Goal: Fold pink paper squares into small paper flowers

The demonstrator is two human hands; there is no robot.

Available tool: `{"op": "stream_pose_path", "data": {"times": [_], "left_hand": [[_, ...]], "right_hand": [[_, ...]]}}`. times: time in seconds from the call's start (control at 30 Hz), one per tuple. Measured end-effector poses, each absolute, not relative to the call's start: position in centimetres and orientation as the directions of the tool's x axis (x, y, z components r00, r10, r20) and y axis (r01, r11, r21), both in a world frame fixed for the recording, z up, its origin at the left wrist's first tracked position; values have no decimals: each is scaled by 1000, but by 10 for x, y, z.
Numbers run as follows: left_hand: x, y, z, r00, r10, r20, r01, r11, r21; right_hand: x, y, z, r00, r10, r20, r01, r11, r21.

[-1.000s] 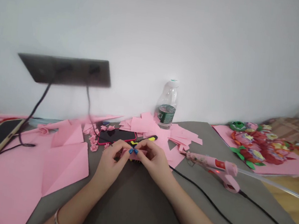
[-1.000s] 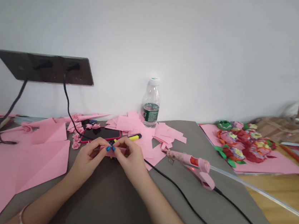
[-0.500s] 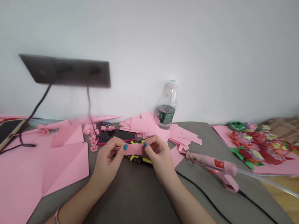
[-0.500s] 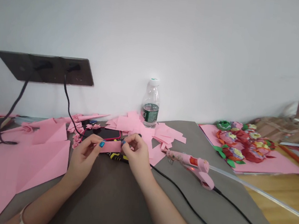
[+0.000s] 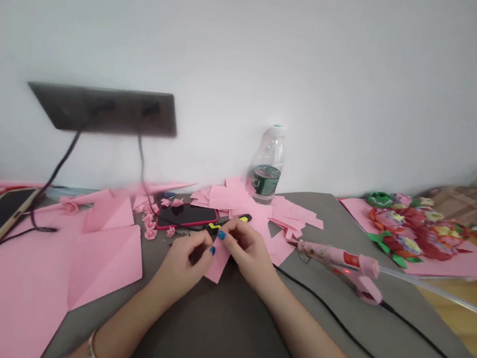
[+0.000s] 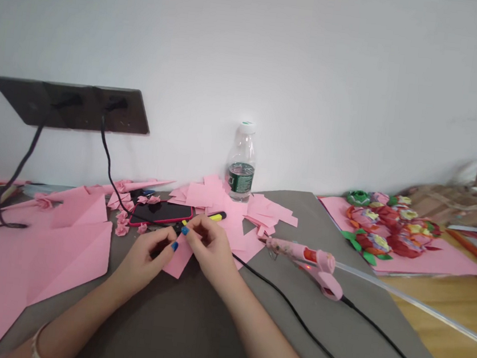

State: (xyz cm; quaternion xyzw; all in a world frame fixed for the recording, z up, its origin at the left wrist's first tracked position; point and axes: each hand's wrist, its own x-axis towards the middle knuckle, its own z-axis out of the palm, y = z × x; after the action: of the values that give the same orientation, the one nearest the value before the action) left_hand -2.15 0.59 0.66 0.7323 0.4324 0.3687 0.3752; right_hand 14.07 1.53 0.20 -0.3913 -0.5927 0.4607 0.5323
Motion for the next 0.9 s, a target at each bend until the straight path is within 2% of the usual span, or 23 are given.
{"op": "stream_pose_path", "data": {"times": [0.17,0.43,0.53,0.7,0.8,0.9], "left_hand": [[-20,6,12,344,909,235,356,-358,863],[-22,9,8,284,932,227,305,-312,900],[-23,9,7,257,934,247,269,-315,910],[-23,9,8,207,934,290,202,-331,922],[-23,10,5,228,931,283,185,-327,927],[-22,11,2,173,948,269,145,-294,945]], "right_hand": [[140,15,2,-71,960,270,-75,265,-961],[140,17,-4,92,984,150,-262,169,-950],[139,17,-1,60,991,121,-308,134,-942],[140,17,4,-131,978,163,-148,143,-979],[141,18,2,-131,974,184,-91,173,-981],[141,18,1,-141,971,193,-23,192,-981]]}}
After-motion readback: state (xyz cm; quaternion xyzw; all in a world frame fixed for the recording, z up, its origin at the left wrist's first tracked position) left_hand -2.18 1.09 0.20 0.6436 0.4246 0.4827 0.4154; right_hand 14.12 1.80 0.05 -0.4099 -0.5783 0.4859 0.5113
